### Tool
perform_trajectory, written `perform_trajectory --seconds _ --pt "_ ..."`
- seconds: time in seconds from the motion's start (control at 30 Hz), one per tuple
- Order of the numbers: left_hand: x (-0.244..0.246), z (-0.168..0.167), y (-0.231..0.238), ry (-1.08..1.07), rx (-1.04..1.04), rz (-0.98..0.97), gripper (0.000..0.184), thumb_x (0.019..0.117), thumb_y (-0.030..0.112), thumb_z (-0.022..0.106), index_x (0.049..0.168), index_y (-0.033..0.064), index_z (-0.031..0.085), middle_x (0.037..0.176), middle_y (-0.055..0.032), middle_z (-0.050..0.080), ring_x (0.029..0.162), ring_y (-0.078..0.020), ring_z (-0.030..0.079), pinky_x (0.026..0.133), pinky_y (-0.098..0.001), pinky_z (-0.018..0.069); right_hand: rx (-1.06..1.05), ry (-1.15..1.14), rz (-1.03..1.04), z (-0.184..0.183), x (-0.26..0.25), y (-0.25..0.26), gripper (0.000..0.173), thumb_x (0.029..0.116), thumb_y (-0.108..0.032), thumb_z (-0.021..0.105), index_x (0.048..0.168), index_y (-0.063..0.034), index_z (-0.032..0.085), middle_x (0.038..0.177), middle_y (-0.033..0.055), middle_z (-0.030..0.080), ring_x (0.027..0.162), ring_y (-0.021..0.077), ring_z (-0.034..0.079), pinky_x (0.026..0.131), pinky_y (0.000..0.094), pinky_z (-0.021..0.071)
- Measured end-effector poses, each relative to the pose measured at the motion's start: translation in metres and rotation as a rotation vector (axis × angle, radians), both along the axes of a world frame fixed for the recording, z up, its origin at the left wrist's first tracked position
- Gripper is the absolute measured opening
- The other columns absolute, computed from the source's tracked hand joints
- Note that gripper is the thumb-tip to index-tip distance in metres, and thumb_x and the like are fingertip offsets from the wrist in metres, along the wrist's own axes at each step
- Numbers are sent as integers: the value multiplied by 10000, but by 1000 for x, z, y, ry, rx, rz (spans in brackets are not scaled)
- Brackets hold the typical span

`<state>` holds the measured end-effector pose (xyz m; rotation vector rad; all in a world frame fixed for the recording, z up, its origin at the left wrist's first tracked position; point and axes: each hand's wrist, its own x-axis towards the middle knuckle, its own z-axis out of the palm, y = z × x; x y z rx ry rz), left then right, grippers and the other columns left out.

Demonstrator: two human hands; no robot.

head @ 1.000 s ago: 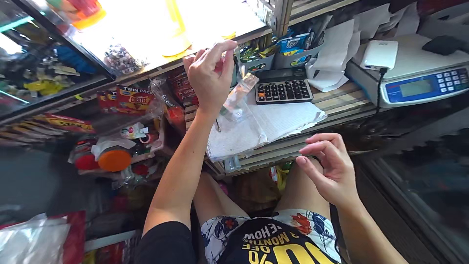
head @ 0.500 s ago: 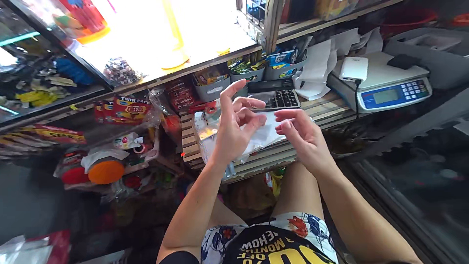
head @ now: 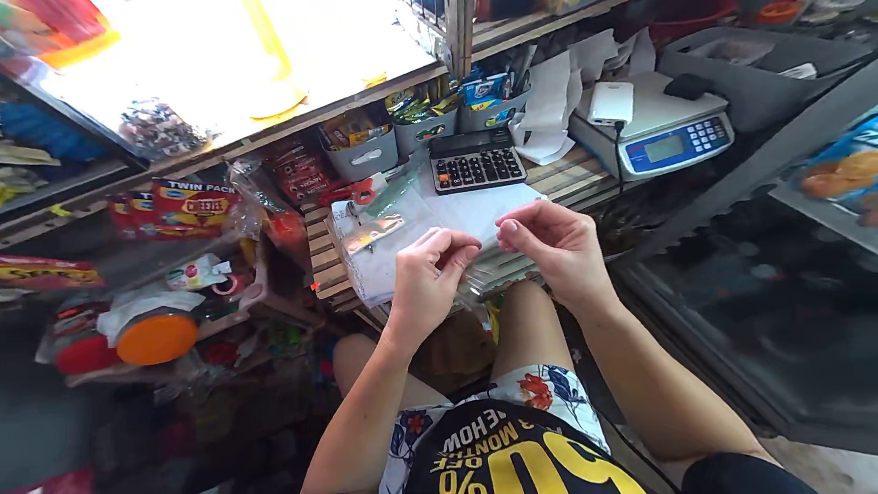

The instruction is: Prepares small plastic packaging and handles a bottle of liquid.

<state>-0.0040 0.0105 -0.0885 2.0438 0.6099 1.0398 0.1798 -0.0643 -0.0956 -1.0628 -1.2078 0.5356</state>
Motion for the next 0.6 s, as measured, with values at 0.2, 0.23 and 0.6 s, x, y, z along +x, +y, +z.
perform_trajectory --seconds 0.2,0.23,0.6 --pt "-6 -15 -19 134 137 -30 92 982 125 668 1000 81 745 904 10 667 729 -36 645 641 -197 579 -24 -353 -160 -22 4 -19 116 975 -119 646 916 -37 704 822 -1 654 679 25 604 607 194 536" --pt "-7 -21 -24 153 155 -36 103 984 131 659 996 82 749 914 15 676 747 -30 655 660 -197 587 -39 -395 -192 -31 1 -23 152 984 -138 633 879 -48 698 799 -3 643 666 32 593 593 205 527" --pt "-22 -102 -54 260 -142 -382 118 961 23 625 1003 -68 686 889 4 687 739 38 653 666 -161 586 -269 342 93 -111 -15 -100 112 915 38 689 1006 94 724 807 119 723 652 104 675 645 269 589"
